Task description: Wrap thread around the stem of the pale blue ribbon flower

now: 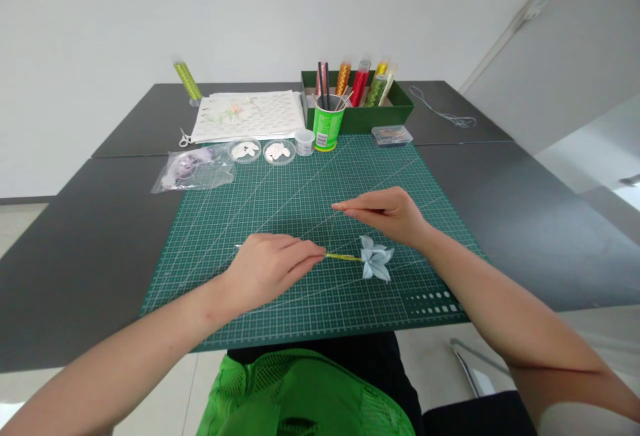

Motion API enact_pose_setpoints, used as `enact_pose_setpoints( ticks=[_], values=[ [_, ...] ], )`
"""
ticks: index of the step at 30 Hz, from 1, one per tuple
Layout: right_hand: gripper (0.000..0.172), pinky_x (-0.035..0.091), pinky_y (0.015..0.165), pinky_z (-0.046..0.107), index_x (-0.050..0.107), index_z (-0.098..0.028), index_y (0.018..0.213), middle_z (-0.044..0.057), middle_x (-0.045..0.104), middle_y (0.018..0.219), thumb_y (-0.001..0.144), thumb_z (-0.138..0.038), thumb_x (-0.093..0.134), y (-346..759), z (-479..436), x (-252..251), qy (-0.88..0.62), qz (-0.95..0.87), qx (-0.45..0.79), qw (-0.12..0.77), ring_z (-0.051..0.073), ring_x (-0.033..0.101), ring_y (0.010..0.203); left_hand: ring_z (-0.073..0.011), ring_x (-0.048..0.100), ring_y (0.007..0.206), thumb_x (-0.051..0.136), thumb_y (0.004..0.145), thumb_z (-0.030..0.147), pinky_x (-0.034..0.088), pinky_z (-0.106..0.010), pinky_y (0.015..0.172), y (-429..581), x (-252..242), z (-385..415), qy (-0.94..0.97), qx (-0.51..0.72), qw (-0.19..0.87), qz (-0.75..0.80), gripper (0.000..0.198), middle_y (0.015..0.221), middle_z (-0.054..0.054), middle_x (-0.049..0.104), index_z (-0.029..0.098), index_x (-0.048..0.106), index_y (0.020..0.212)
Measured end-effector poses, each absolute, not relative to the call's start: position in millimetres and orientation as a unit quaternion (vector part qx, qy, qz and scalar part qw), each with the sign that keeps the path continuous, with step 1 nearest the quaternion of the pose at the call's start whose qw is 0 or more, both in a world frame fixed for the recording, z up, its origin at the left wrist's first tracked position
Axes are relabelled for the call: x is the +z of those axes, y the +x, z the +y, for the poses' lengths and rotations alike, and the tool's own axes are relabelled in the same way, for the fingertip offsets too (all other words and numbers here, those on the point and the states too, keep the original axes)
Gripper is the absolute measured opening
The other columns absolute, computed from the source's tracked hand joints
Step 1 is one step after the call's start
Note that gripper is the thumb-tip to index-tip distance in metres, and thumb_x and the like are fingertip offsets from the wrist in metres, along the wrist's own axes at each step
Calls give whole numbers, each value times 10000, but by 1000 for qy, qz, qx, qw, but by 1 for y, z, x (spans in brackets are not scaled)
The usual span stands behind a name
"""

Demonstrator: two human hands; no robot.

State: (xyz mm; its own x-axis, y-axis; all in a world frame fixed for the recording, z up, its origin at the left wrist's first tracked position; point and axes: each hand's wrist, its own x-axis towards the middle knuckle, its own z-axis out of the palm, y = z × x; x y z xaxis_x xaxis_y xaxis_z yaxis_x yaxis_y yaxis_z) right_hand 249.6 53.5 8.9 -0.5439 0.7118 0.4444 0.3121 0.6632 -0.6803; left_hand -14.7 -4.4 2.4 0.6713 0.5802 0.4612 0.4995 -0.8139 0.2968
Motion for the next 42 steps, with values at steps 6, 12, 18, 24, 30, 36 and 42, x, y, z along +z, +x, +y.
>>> enact_pose_setpoints(
  ticks=[6, 12, 18, 24, 30, 36, 42],
  values=[
    [237, 572, 606, 187, 773, -258, 1133, 4, 804, 970, 933, -192, 663, 249, 49, 15, -262, -848, 261, 380, 116, 749, 718, -134, 740, 670, 479, 1051, 322, 521, -227, 554, -12, 3, -5, 914, 253, 109, 298, 272, 826, 21, 774, 196, 719, 1033],
    [211, 561, 590, 203, 783, -241, 1111, 19, 805, 966, 938, -244, 664, 249, 53, 10, -290, -846, 264, 361, 131, 745, 715, -121, 738, 687, 520, 1037, 314, 516, -210, 574, -13, 4, -6, 907, 273, 113, 298, 224, 832, 23, 774, 206, 716, 1049],
    [210, 567, 600, 212, 789, -223, 1098, 35, 803, 978, 939, -272, 661, 250, 57, 5, -306, -837, 295, 344, 143, 748, 730, -97, 720, 671, 593, 1003, 280, 499, -199, 571, -14, 5, -6, 901, 312, 100, 285, 152, 816, 33, 767, 200, 714, 1049],
    [214, 629, 758, 286, 788, -242, 1098, 40, 792, 1043, 936, -300, 660, 246, 59, -3, -308, -823, 364, 307, 190, 769, 902, -90, 723, 692, 658, 966, 252, 509, -195, 606, -15, 7, -7, 888, 348, 78, 290, 111, 831, 40, 775, 203, 719, 1044],
    [228, 628, 774, 297, 788, -213, 1101, 61, 796, 1031, 921, -300, 680, 241, 56, -17, -293, -808, 438, 263, 204, 766, 914, -87, 703, 659, 672, 956, 221, 509, -193, 602, -15, 12, -7, 862, 400, 45, 309, 85, 843, 16, 784, 187, 710, 1025],
    [223, 598, 842, 323, 801, -230, 1060, 46, 798, 986, 922, -338, 664, 235, 49, -21, -274, -836, 428, 207, 195, 742, 884, -94, 689, 667, 662, 958, 199, 510, -200, 616, -15, 11, -6, 834, 418, 39, 357, 202, 826, 4, 777, 184, 723, 1151],
    [221, 573, 798, 296, 792, -232, 1031, 25, 778, 953, 888, -371, 696, 227, 40, -11, -281, -766, 532, 228, 162, 701, 871, -101, 661, 618, 638, 963, 240, 479, -202, 545, -14, 13, -4, 787, 423, 158, 420, 193, 830, -15, 785, 209, 785, 1083]
  ],
)
